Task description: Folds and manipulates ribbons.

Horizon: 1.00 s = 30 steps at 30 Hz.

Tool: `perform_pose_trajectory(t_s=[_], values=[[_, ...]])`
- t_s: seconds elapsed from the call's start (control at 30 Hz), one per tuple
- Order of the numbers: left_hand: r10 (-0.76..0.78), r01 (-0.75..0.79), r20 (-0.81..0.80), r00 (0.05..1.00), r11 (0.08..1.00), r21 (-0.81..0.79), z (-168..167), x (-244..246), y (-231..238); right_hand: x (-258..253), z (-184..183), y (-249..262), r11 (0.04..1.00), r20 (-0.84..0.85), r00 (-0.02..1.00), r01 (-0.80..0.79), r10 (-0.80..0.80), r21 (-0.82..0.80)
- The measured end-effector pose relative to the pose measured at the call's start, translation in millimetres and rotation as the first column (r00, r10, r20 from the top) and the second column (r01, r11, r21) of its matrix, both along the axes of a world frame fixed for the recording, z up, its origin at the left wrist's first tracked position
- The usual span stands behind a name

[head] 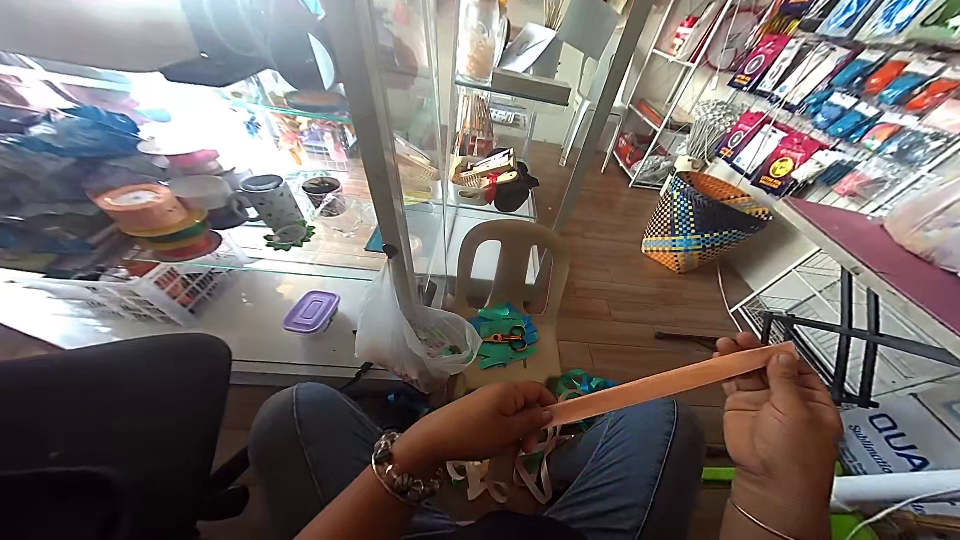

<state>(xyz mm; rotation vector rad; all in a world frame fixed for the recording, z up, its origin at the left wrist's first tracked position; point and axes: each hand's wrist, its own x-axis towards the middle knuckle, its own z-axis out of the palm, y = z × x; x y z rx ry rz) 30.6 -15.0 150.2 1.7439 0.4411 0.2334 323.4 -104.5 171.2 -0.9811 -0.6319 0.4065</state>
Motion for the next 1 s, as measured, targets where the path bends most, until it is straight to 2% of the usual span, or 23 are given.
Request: perform_pose_trajectory(t_s=[0.1, 0.27, 0.43, 0.67, 0.87, 1.0], values=[[-0.038, 0.038, -0.003, 0.999, 0.999, 0.012, -1.0, 3.4, 5.8, 6.2, -1.1, -1.3, 1.0, -0.012, 1.0, 0.028, -0.028, -0.001], [-0.131, 0.132, 0.018, 0.991, 0.989, -0.061, -9.3, -1.5, 16.3, 24.7, -2.0, -2.3, 0.993, -0.026, 0.992, 0.119, -0.12, -0.016], [-0.185, 0.181, -0.047, 0.982, 0.98, -0.084, -14.5, -20.0, 23.5, 58.4, -15.8, -8.5, 0.973, -0.092, 0.971, 0.214, -0.222, -0.087], [-0.24, 0.212, -0.212, 0.947, 0.966, -0.147, 1.3, -42.4, 36.7, 112.0, -66.7, -20.7, 0.913, -0.216, 0.918, 0.257, -0.333, -0.315], [-0.307, 0.266, -0.245, 0.92, 0.946, -0.186, 6.2, -47.6, 41.4, 144.0, -114.4, -56.2, 0.866, -0.256, 0.887, 0.252, -0.385, -0.432], [-0.318, 0.275, -0.265, 0.91, 0.943, -0.186, 4.2, -49.7, 45.0, 160.7, -138.5, -85.2, 0.799, -0.247, 0.84, 0.308, -0.483, -0.516]])
